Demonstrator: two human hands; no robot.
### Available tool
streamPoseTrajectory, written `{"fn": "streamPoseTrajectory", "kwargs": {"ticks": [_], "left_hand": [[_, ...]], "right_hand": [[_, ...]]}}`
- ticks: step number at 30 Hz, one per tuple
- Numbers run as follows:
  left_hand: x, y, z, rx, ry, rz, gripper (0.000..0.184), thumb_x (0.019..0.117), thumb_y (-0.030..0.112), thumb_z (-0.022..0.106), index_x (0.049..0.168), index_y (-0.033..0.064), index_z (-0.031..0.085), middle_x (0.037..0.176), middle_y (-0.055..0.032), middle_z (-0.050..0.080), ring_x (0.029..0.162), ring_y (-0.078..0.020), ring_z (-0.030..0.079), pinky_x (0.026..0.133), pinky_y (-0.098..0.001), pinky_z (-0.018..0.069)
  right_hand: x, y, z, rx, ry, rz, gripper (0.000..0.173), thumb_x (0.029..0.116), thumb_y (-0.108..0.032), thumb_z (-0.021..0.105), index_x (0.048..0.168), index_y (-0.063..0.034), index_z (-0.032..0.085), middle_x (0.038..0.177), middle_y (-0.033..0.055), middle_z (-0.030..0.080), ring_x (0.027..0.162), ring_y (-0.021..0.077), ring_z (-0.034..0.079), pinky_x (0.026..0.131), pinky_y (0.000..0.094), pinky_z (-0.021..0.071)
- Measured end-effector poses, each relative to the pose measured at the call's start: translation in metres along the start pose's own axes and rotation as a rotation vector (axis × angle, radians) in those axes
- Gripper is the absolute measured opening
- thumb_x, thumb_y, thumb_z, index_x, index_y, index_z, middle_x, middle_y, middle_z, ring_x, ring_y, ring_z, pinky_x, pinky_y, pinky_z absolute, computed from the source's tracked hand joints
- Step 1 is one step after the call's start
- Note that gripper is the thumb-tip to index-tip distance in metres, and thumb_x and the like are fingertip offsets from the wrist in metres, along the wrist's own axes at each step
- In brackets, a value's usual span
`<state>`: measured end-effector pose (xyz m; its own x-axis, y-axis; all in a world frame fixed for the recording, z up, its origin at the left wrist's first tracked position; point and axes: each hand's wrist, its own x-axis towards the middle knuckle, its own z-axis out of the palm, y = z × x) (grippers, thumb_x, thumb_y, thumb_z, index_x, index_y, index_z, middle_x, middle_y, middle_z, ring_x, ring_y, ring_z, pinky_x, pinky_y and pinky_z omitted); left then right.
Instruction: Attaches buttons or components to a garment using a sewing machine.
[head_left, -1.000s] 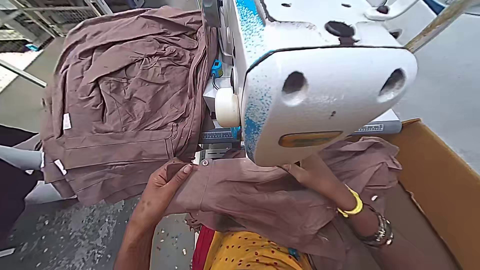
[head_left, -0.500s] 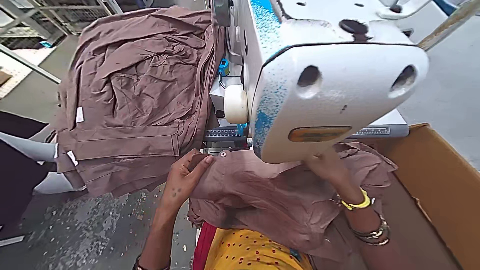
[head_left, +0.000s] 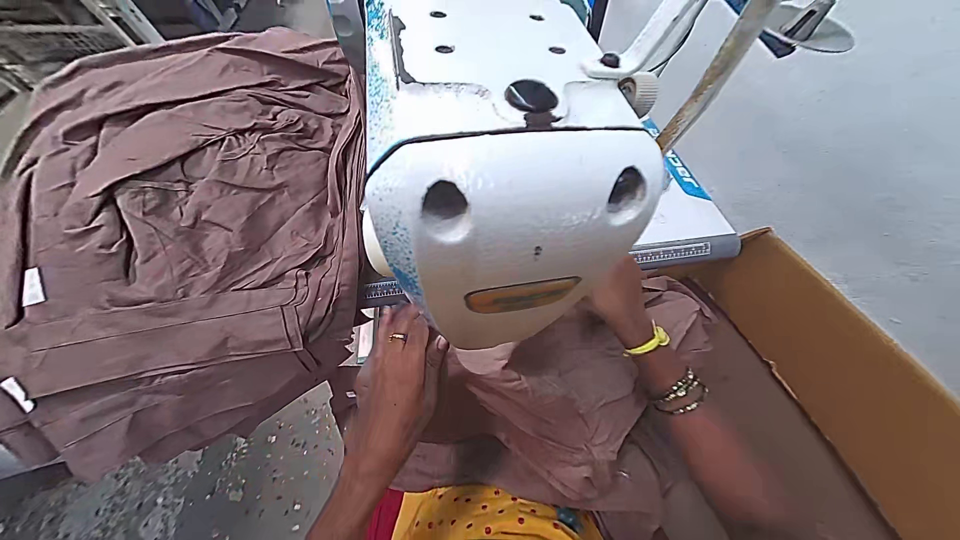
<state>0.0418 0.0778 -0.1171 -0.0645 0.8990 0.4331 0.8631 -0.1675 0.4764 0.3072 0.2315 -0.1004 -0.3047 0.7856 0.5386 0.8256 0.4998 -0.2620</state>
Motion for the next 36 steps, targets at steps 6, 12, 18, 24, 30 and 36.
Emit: {"fn": "streamPoseTrajectory", "kwargs": {"ticks": [6,12,18,24,30,36], "left_hand": [[0.008,0.018,0.007,-0.426,-0.162,-0.419,0.06,0.1037,0.039,0.044,0.146,-0.0034,0.046,0.124,-0.0138,0.066,0.117,-0.0148,0.062,0.103,-0.036,0.0482],[0.009,0.017,0.011,-0.51,-0.138,-0.466,0.06,0.1003,0.034,0.049,0.147,-0.0043,0.041,0.12,-0.0109,0.066,0.109,-0.0074,0.063,0.097,-0.0285,0.0516],[0.018,0.015,0.009,-0.458,-0.181,-0.492,0.049,0.1002,0.032,0.051,0.136,-0.0011,0.049,0.104,-0.0077,0.065,0.094,-0.0111,0.064,0.085,-0.0336,0.0537],[-0.005,0.022,-0.029,-0.271,-0.287,-0.075,0.048,0.1038,0.044,0.048,0.07,0.0132,0.06,0.051,0.0015,0.045,0.044,-0.0136,0.047,0.042,-0.0355,0.0394],[-0.019,0.02,-0.034,-0.375,-0.269,0.081,0.038,0.1072,0.039,0.047,0.102,0.0108,0.073,0.073,-0.0008,0.067,0.063,-0.0087,0.063,0.059,-0.0281,0.0525],[-0.019,-0.041,-0.071,-0.374,-0.018,-0.273,0.036,0.0993,0.042,0.06,0.085,0.0116,0.073,0.072,0.0121,0.065,0.064,0.0116,0.056,0.059,-0.0102,0.0458]], "right_hand": [[0.008,0.011,0.019,-0.083,-0.006,-0.132,0.013,0.0945,-0.003,0.064,0.1,0.0008,0.074,0.097,0.0218,0.068,0.09,0.0408,0.069,0.069,0.0513,0.0561],[0.0,0.018,0.008,0.148,0.082,0.029,0.017,0.0954,-0.013,0.067,0.096,0.0035,0.073,0.093,0.0222,0.07,0.088,0.0386,0.071,0.076,0.0524,0.0566],[0.003,-0.017,-0.023,0.359,0.062,0.167,0.016,0.0909,-0.016,0.072,0.093,-0.0009,0.071,0.08,0.0067,0.069,0.069,0.0083,0.061,0.067,0.0281,0.0503],[-0.022,-0.068,-0.023,0.255,0.128,-0.502,0.021,0.1004,-0.024,0.06,0.087,-0.0088,0.067,0.08,0.0076,0.069,0.08,0.0196,0.069,0.075,0.0332,0.0565],[-0.017,-0.096,-0.021,0.351,-0.092,-0.488,0.026,0.0994,-0.022,0.061,0.088,-0.0033,0.075,0.09,0.0125,0.078,0.088,0.0258,0.076,0.077,0.0404,0.0591],[-0.041,-0.081,-0.024,0.603,-0.323,-0.164,0.031,0.0991,-0.035,0.063,0.1,-0.0043,0.064,0.083,0.0056,0.068,0.079,0.0165,0.065,0.08,0.0422,0.0491]]}}
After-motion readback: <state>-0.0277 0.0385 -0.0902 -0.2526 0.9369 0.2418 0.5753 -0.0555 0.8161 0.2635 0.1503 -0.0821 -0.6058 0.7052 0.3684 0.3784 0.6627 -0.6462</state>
